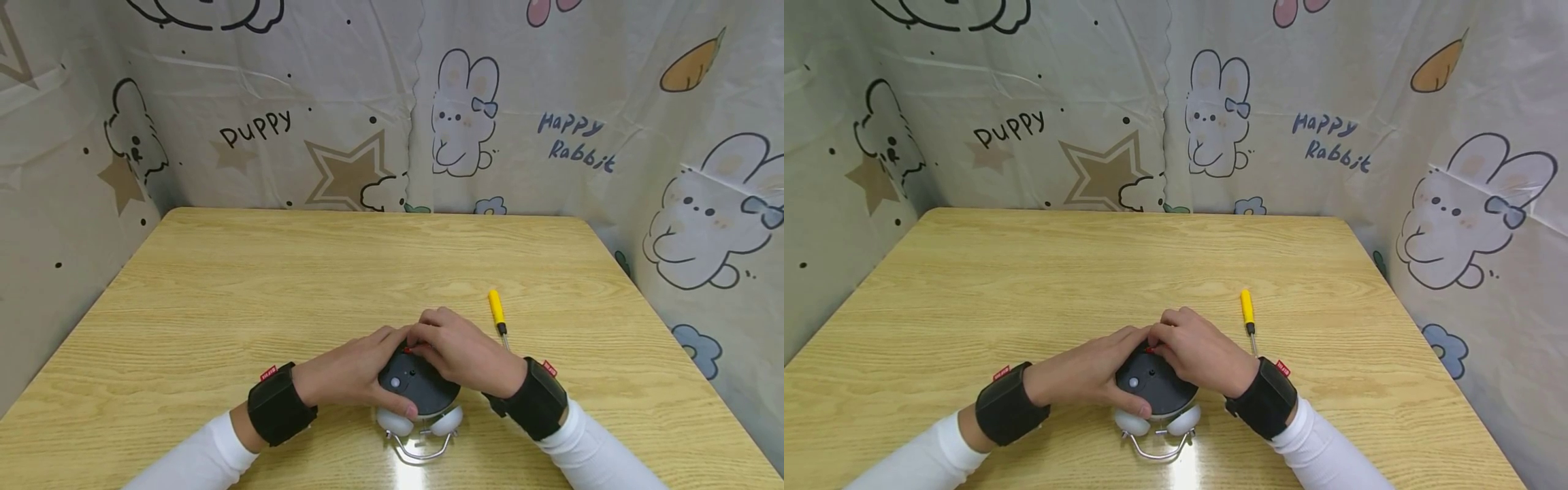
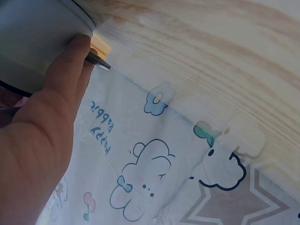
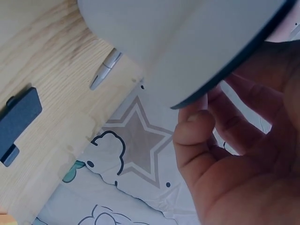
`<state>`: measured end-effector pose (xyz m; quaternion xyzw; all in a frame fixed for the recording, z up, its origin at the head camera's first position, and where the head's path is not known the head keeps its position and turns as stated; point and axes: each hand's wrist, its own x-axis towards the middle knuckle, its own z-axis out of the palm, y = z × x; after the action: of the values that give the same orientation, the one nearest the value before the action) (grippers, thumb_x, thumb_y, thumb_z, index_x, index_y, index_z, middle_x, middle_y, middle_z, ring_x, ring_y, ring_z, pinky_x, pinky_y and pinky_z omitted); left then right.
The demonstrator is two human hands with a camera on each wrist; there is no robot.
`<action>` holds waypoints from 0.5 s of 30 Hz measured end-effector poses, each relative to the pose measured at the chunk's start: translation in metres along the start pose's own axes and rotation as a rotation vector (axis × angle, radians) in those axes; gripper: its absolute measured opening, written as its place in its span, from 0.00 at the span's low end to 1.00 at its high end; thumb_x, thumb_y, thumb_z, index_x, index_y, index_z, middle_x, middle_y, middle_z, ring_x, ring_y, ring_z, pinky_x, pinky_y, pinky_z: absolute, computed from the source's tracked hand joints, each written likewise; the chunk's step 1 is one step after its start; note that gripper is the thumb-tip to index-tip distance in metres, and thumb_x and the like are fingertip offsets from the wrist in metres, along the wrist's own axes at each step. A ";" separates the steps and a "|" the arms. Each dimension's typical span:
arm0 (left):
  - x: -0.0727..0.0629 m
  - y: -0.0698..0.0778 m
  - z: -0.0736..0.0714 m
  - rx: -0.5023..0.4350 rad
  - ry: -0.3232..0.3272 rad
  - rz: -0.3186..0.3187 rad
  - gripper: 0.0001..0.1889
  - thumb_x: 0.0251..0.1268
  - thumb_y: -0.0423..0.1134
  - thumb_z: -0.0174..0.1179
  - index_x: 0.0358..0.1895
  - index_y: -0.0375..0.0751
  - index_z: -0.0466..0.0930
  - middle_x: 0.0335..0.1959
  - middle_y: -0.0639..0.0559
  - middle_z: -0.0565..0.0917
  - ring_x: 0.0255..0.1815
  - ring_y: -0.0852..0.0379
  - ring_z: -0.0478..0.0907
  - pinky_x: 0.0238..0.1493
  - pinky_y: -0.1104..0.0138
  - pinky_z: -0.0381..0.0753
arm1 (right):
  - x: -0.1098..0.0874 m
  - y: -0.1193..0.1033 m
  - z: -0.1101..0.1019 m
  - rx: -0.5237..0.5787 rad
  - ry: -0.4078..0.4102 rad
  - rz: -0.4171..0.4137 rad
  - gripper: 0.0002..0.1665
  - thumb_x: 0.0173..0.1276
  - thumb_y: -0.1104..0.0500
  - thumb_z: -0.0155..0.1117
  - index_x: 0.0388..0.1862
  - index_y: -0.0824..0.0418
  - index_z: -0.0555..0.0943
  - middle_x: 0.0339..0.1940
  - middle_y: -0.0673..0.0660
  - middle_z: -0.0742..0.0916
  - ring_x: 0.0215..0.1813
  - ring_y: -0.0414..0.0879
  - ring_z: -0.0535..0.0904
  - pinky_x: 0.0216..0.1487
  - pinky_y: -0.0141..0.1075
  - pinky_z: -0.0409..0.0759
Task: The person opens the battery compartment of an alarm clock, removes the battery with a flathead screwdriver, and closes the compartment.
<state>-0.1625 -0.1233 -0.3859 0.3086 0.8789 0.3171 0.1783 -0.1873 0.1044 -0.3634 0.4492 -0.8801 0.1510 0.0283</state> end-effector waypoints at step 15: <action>0.001 0.000 0.000 -0.009 -0.008 -0.004 0.58 0.54 0.69 0.72 0.84 0.54 0.51 0.69 0.53 0.71 0.59 0.60 0.75 0.62 0.65 0.79 | -0.002 0.001 -0.005 -0.043 -0.052 0.007 0.10 0.74 0.61 0.68 0.52 0.54 0.86 0.39 0.49 0.82 0.40 0.39 0.72 0.43 0.31 0.76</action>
<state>-0.1630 -0.1231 -0.3862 0.3074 0.8774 0.3192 0.1839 -0.1874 0.1079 -0.3594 0.4490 -0.8853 0.1204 0.0145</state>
